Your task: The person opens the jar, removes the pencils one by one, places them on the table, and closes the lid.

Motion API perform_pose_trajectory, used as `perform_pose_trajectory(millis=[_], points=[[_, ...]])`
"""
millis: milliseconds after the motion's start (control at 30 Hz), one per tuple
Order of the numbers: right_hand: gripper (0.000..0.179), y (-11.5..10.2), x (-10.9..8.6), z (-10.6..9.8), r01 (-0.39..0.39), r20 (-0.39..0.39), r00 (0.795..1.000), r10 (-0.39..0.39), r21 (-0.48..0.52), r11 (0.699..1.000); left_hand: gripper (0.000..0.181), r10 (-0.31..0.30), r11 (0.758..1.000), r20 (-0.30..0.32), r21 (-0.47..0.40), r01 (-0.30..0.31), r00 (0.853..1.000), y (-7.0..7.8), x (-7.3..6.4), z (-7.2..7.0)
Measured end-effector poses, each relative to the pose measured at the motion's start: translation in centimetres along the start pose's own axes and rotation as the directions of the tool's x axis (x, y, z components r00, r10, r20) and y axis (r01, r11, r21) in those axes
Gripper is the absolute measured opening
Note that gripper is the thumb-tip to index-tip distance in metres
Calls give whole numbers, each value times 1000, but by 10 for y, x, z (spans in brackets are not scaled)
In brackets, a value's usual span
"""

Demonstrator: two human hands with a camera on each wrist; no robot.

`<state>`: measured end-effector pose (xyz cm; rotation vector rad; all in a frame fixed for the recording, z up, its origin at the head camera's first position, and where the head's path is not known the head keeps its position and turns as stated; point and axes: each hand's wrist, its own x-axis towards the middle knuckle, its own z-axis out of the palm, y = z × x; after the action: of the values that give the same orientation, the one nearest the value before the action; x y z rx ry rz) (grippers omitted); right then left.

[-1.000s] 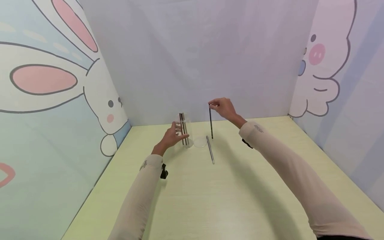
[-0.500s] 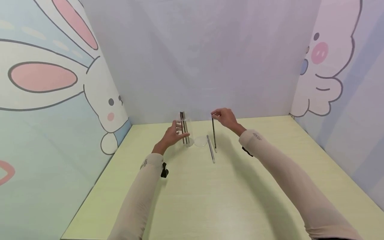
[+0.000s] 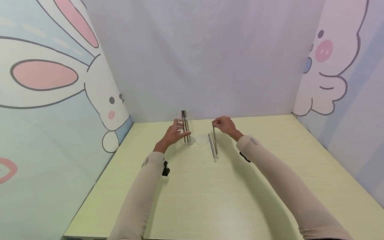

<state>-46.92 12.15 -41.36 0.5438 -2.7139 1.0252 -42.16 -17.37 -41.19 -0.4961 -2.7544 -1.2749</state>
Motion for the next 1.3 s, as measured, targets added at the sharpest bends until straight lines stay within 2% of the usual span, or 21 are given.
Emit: perform_pose_trajectory(millis=[400,867,1300], points=[[22,4,-7,21,-96,30,995,97,-24,995,78,3,1000,-8,5,-3,1000,-1,-1,0],[21,14,-11,42,-109,48,992,113,-92,990,78,13,1000,-7,3,-13,1000,-2,1,5],[20,14,-12,45,-130,38,990,135,-111,985,80,17,1000,6,-6,-17,1000,4,0,6]])
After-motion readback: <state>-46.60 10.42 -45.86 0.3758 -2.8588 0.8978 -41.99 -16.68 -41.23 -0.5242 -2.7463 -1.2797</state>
